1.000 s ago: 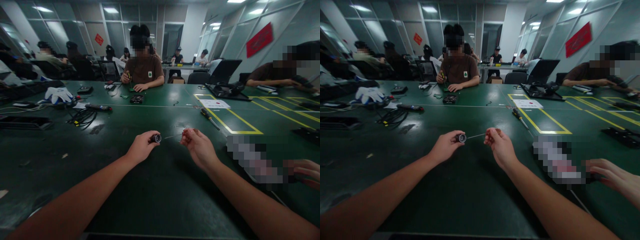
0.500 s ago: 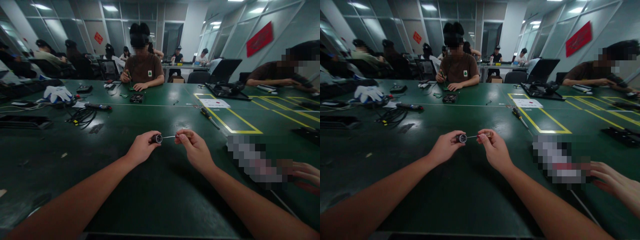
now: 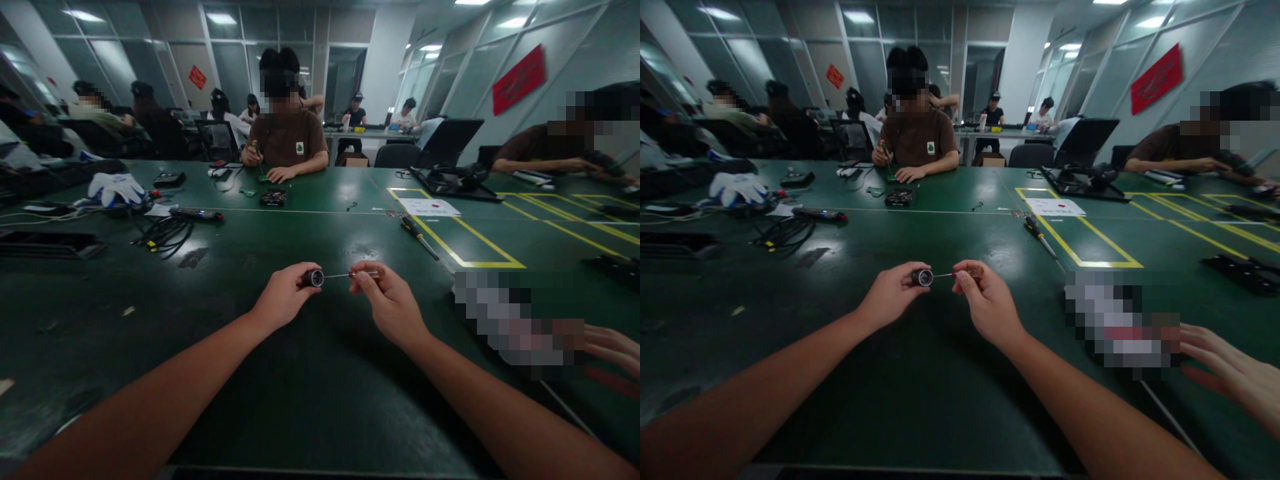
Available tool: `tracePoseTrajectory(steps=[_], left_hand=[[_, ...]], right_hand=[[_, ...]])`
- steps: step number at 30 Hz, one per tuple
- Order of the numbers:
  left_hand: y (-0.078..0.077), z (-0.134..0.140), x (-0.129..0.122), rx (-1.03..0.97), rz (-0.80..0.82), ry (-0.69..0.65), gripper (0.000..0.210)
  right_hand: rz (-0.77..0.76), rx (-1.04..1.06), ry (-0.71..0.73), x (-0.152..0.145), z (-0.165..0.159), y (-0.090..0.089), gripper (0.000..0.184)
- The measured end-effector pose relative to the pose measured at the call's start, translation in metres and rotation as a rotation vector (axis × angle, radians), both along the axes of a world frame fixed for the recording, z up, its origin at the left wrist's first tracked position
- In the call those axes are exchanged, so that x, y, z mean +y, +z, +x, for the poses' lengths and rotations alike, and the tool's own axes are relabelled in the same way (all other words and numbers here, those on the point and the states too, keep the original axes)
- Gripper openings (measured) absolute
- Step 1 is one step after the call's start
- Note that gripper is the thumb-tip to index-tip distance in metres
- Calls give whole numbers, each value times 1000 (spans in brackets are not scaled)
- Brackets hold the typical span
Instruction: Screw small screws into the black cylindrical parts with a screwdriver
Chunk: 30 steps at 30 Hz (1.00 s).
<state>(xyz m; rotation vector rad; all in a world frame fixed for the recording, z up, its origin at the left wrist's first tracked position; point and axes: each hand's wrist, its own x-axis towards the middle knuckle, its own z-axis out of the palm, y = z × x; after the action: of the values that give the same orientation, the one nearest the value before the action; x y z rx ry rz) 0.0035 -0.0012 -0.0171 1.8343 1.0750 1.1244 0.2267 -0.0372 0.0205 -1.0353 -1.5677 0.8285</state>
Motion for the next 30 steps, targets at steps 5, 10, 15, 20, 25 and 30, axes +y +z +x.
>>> tracePoseTrajectory(steps=[5,10,15,20,25,30], left_hand=[[0,0,0,12,5,-3,40],[2,0,-2,8,7,-7,40],[0,1,-1,4,22,2,40],[-7,0,3,-22,31,8,41],[-4,0,2,-13,21,-9,40],[1,2,-1,5,5,-6,39]], right_hand=[[-4,20,10,0,0,-2,23],[-1,22,18,1,-1,-4,22],[-27,51,26,-1,-2,-2,22],[-16,25,94,-8,-4,3,33],[-21,-17,-35,-8,-6,0,37],[-41,140,-81,-6,-7,-1,22]])
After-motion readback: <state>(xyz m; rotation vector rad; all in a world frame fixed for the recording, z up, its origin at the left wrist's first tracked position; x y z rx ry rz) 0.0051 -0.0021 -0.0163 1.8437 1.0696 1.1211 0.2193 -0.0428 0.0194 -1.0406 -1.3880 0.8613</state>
